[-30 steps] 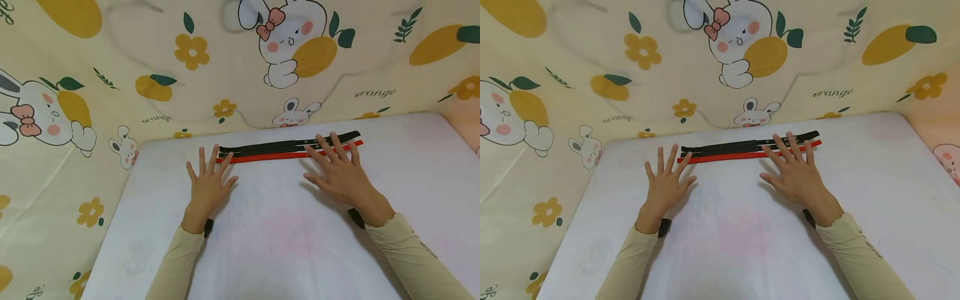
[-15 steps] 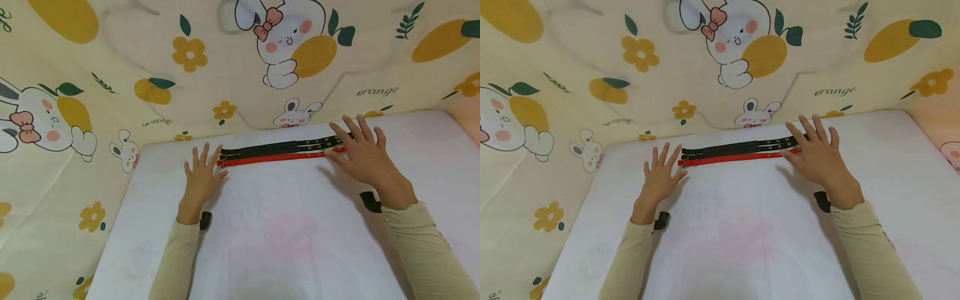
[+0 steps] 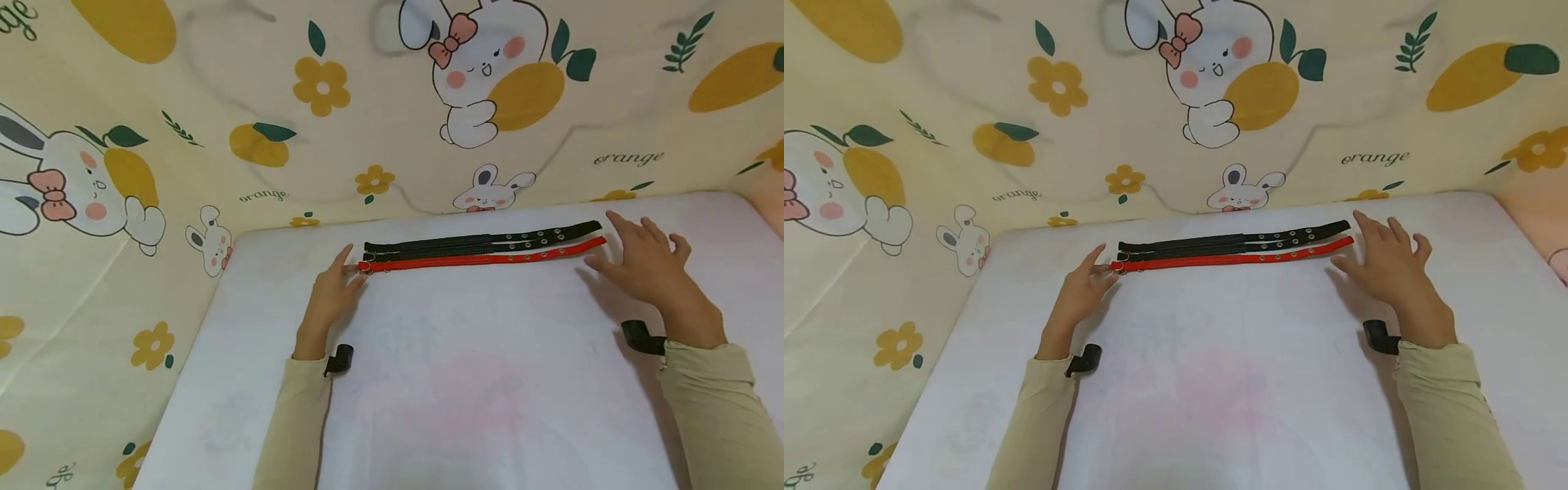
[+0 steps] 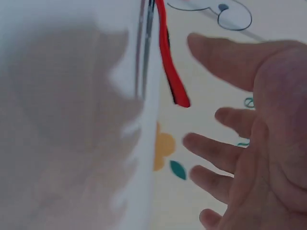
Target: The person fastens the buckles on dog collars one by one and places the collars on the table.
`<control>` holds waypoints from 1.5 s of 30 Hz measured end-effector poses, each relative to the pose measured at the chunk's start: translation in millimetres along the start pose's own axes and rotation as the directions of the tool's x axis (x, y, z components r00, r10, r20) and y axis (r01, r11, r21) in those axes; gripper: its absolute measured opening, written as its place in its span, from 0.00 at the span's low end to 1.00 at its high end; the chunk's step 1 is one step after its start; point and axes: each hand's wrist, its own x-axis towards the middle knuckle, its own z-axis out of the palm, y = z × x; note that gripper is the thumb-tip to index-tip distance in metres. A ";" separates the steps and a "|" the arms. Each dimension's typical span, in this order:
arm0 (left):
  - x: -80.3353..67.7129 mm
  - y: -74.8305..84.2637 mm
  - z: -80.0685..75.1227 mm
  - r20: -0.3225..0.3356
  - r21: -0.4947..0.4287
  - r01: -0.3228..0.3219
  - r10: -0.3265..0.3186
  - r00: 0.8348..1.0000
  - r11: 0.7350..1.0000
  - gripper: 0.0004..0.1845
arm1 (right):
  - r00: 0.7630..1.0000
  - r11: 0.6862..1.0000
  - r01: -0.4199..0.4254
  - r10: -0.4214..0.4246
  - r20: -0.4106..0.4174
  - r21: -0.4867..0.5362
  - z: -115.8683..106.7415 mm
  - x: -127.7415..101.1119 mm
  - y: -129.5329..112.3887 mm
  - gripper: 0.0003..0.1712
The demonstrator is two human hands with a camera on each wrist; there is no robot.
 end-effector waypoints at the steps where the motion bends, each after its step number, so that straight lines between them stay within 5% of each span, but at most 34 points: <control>1: 1.1 -1.1 -0.1 0.003 -0.002 0.007 -0.007 1.000 1.000 0.38 | 1.000 1.000 -0.010 0.010 0.007 0.017 -0.4 1.0 1.0 0.53; 12: 1.9 -4.3 1.0 -0.013 -0.082 0.032 -0.033 0.999 0.996 0.25 | 0.999 0.963 -0.049 0.049 0.008 0.264 -2.4 1.9 1.2 0.49; 20: -2.3 -0.7 12.6 -0.105 -0.176 0.044 -0.063 0.992 0.983 0.18 | 0.999 0.915 0.000 0.017 -0.039 0.403 2.2 -3.5 -0.4 0.35; 28: -3.4 0.0 13.4 -0.153 -0.255 0.023 -0.063 0.986 0.967 0.16 | 0.999 0.900 0.018 0.005 -0.051 0.436 4.2 -1.5 -10.8 0.27; 36: 2.0 2.2 6.0 -0.105 -0.276 -0.017 -0.012 0.994 0.961 0.17 | 0.995 0.865 0.016 0.036 -0.095 0.502 5.5 -1.7 -16.5 0.26; 42: 3.1 6.1 1.0 -0.117 -0.269 -0.064 0.033 0.993 0.961 0.16 | 0.985 0.790 0.025 0.085 -0.150 0.612 7.5 -2.4 -29.0 0.23; 45: 0.6 9.3 -1.3 -0.121 -0.292 -0.091 0.058 0.991 0.952 0.17 | 0.986 0.717 0.017 0.104 -0.131 0.697 9.2 -4.6 -35.3 0.22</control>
